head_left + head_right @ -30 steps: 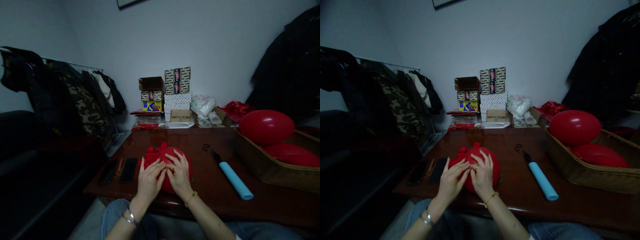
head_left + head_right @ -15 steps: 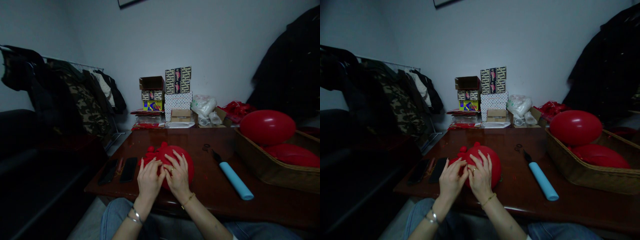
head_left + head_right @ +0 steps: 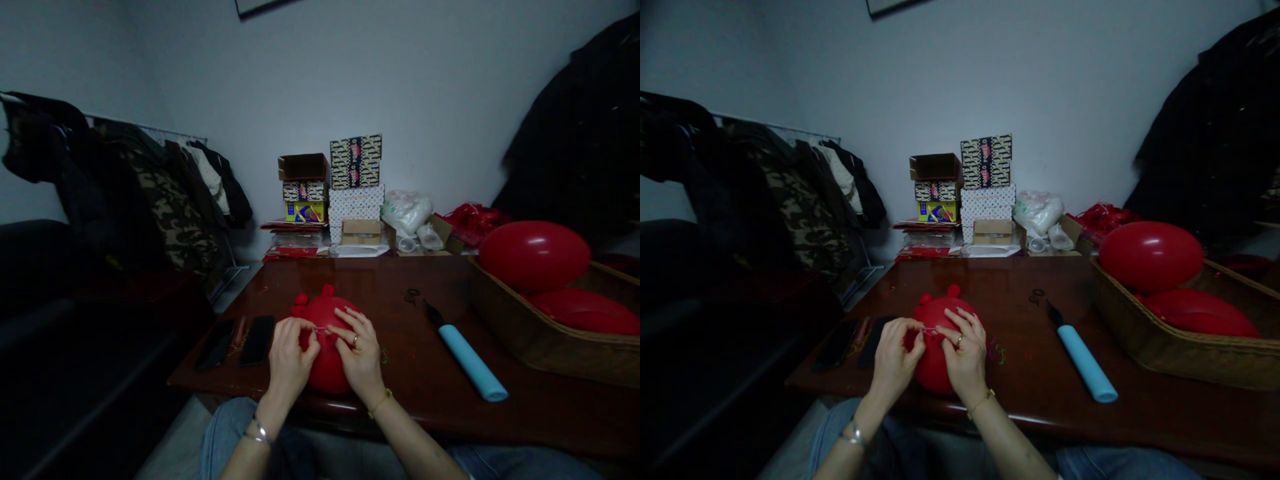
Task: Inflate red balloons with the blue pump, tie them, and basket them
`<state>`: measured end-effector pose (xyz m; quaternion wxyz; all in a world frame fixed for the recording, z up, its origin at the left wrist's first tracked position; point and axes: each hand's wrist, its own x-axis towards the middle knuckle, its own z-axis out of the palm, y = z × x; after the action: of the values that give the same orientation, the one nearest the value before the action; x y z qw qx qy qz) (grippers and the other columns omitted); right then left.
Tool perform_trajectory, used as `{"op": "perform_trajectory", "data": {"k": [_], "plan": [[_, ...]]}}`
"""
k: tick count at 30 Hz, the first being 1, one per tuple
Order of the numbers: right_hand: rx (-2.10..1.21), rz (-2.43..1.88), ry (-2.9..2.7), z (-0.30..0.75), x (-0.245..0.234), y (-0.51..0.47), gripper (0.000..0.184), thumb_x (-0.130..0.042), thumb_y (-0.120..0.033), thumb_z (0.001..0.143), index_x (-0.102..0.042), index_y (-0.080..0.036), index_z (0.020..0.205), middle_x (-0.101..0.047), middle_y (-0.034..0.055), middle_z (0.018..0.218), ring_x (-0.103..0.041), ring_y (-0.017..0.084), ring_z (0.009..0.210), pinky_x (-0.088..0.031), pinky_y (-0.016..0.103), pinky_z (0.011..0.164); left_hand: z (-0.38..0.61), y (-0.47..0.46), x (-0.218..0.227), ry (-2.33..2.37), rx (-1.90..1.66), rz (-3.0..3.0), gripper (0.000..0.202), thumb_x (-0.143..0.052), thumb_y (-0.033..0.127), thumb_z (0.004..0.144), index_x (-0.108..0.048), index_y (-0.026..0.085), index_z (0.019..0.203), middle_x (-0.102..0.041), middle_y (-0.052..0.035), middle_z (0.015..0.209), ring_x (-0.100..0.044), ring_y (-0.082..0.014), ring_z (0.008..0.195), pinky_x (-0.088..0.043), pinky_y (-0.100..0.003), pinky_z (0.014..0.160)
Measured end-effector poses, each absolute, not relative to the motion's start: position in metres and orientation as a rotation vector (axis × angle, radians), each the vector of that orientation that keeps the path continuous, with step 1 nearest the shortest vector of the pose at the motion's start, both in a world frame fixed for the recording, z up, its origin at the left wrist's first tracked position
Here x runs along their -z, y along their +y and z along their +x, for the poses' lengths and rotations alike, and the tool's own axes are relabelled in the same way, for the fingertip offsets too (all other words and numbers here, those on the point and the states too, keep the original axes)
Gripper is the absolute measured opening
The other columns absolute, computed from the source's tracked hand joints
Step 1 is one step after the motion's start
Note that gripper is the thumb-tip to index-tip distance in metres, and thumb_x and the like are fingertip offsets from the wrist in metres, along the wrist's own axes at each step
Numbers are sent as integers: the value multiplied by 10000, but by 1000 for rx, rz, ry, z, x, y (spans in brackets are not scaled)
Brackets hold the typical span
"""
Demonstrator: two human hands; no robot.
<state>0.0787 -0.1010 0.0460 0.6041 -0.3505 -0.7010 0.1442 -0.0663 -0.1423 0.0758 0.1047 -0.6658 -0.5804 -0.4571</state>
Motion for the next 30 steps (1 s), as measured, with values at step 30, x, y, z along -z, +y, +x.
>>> {"op": "perform_trajectory", "data": {"k": [30], "plan": [[-239, -886, -1675, 73, -46, -104, 260, -574, -164, 769, -697, -361, 887, -676, -41, 1063, -483, 214, 1118, -322, 506, 995, -47, -115, -73, -1966, 2844, -1448, 378, -775, 393, 590, -492, 161, 683, -457, 74, 541, -408, -53, 473, -317, -158, 480]]}}
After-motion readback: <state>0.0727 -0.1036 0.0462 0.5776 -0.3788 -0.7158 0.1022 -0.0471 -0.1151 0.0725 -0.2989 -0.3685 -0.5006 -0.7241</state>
